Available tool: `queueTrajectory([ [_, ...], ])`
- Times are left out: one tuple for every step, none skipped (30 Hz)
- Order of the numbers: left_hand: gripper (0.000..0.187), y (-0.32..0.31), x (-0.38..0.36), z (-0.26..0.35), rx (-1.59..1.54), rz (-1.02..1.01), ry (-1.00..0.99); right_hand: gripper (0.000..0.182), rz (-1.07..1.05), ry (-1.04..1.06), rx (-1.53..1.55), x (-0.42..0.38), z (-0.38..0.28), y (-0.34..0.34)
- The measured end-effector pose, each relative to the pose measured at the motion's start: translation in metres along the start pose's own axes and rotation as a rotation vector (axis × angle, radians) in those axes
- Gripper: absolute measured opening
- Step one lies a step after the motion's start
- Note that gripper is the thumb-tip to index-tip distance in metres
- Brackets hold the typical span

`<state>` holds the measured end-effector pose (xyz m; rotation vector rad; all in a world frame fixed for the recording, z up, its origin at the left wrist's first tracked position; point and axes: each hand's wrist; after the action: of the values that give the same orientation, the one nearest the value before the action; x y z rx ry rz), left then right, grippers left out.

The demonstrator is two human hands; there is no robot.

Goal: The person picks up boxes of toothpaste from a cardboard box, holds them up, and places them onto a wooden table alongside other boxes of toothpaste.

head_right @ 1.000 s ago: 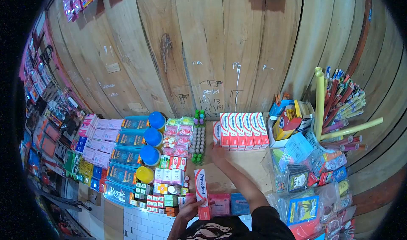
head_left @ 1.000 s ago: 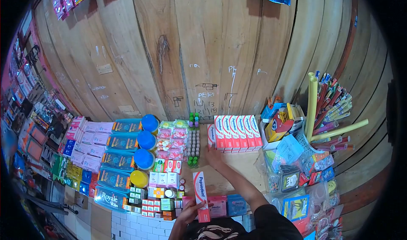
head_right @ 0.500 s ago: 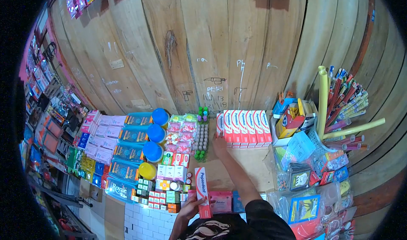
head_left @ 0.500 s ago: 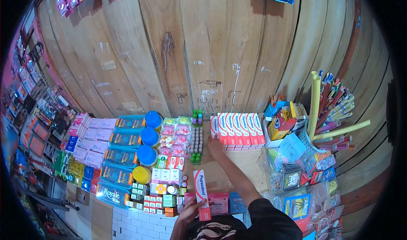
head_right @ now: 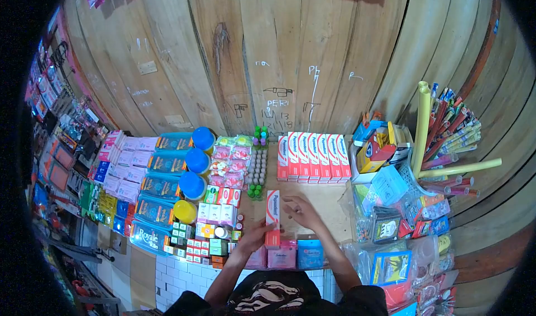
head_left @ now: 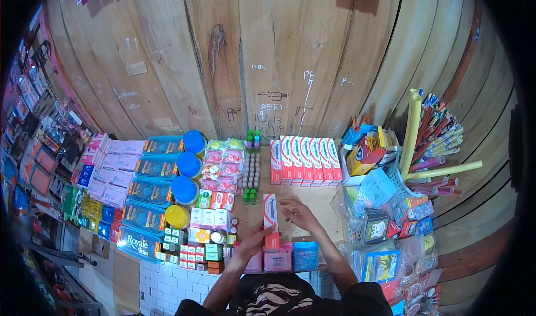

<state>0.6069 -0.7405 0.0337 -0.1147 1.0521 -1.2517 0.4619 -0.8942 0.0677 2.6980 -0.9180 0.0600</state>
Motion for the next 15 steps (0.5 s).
queueTrajectory([
  [0.032,-0.002,0.006,0.006,-0.023,0.015,0.051,0.051,-0.041,0.018,0.048,-0.009,-0.005,0.001],
  [0.035,0.000,0.015,0.011,-0.012,0.027,0.114,0.059,-0.081,0.038,0.097,-0.016,-0.009,0.002],
  [0.034,0.001,0.023,0.014,-0.031,0.029,0.124,0.067,-0.120,0.059,0.146,-0.020,-0.013,0.002],
  [0.033,0.001,0.028,0.017,-0.050,0.030,0.133,0.072,-0.180,0.001,0.138,-0.023,-0.018,0.003],
  [0.032,0.002,0.034,0.018,-0.068,0.031,0.143,0.078,-0.240,-0.056,0.130,-0.024,-0.024,0.003],
  [0.031,0.005,0.042,0.017,-0.078,0.031,0.123,0.084,-0.299,-0.113,0.122,-0.024,-0.027,0.003],
  [0.030,0.010,0.052,0.014,-0.087,0.030,0.104,0.086,-0.298,-0.096,0.112,-0.024,-0.025,0.001],
  [0.029,0.015,0.062,0.011,-0.096,0.029,0.084,0.088,-0.297,-0.079,0.100,-0.022,-0.018,-0.001],
  [0.029,0.019,0.069,0.009,-0.106,0.028,0.067,0.090,-0.297,-0.061,0.087,-0.019,-0.011,-0.003],
  [0.029,0.022,0.075,0.006,-0.117,0.027,0.050,0.090,-0.285,-0.040,0.073,-0.017,-0.004,-0.005],
  [0.029,0.025,0.081,0.003,-0.129,0.028,0.032,0.090,-0.275,-0.020,0.059,-0.016,0.005,-0.009],
  [0.029,0.028,0.084,0.001,-0.136,0.021,0.025,0.090,-0.267,0.000,0.047,-0.015,0.005,-0.011],
  [0.029,0.032,0.088,0.000,-0.143,0.015,0.015,0.089,-0.274,0.004,0.031,-0.013,0.005,-0.011],
  [0.029,0.036,0.090,-0.002,-0.150,0.010,0.006,0.088,-0.280,0.006,0.017,-0.012,0.005,-0.013],
  [0.030,0.038,0.091,-0.002,-0.141,0.018,0.005,0.087,-0.287,0.009,0.002,-0.011,0.004,-0.014],
])
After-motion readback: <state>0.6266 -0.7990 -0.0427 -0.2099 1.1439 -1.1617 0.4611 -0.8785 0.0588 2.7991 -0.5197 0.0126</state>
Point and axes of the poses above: each hand's wrist, its own x-axis towards the middle knuckle, its own y-axis out of the back of the hand, z = x × y, and after that the axes turned 12 degrees about y, right-handed
